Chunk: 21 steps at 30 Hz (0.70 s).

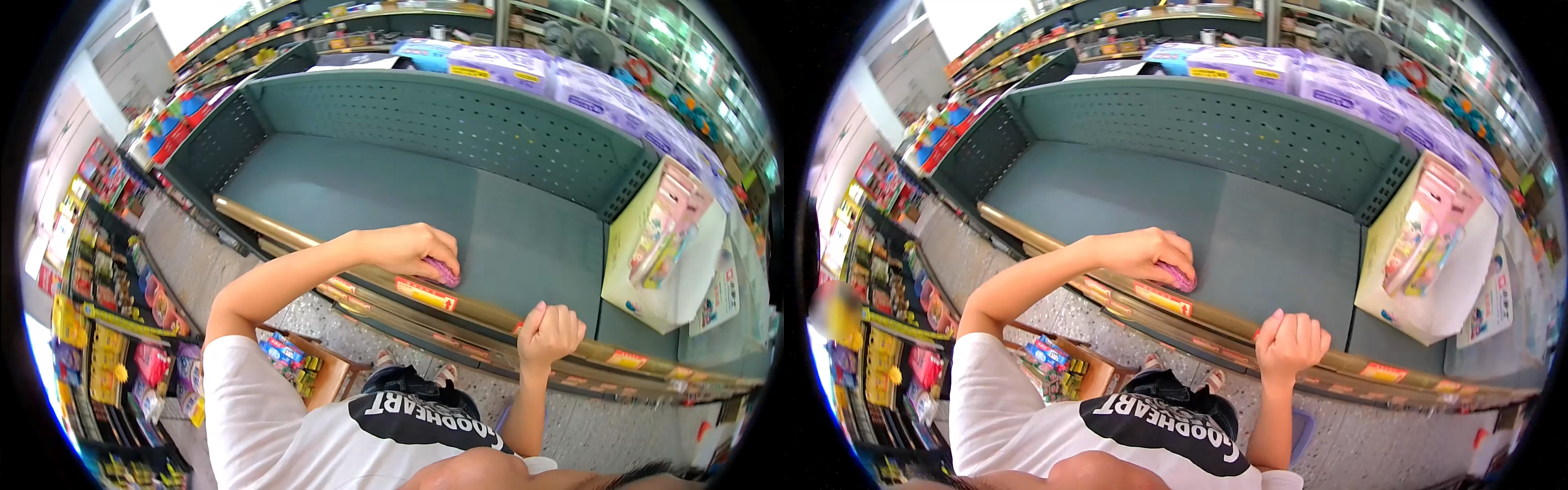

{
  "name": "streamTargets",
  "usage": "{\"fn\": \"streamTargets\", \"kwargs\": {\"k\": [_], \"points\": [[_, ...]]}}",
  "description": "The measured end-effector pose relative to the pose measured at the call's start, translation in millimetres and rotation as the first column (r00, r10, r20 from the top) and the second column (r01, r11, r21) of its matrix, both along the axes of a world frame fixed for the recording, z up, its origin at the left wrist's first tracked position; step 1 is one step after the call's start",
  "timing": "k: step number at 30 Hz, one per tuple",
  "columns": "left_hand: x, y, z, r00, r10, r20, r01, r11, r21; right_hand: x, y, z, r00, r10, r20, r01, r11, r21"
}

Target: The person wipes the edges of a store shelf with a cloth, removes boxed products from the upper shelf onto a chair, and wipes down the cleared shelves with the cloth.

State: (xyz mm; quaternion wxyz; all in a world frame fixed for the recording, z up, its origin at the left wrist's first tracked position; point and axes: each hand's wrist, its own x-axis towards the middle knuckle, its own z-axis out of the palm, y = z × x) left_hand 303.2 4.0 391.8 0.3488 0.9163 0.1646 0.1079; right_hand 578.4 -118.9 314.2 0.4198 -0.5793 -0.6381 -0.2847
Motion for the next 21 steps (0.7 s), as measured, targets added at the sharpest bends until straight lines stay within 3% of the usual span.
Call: {"fn": "streamTargets", "kwargs": {"k": [5, 12, 16, 19, 21], "points": [[0, -7, 1, 0.999, -0.035, -0.013, 0.034, 0.998, -0.049, 2, 1, -1, 1.0, 0.021, 0.016, -0.021, 1.0, 0.013], [9, -7, 21, 0.963, -0.044, -0.267, 0.01, 0.992, -0.128, 1, 1, -6, 1.0, 0.01, 0.019, -0.01, 0.999, 0.03], [7, 0, 11, 0.956, -0.038, -0.292, 0.001, 0.992, -0.127, 0, 2, -6, 1.0, -0.01, 0.015, 0.01, 0.999, 0.044], [-10, 5, 13, 0.941, -0.022, -0.337, -0.013, 0.995, -0.102, 1, 2, -9, 1.0, -0.005, 0.006, 0.005, 0.998, 0.067], [-30, 1, 22, 0.923, 0.082, -0.375, -0.085, 0.996, 0.008, 0, 2, -6, 1.0, -0.006, 0.016, 0.004, 0.997, 0.079]]}}
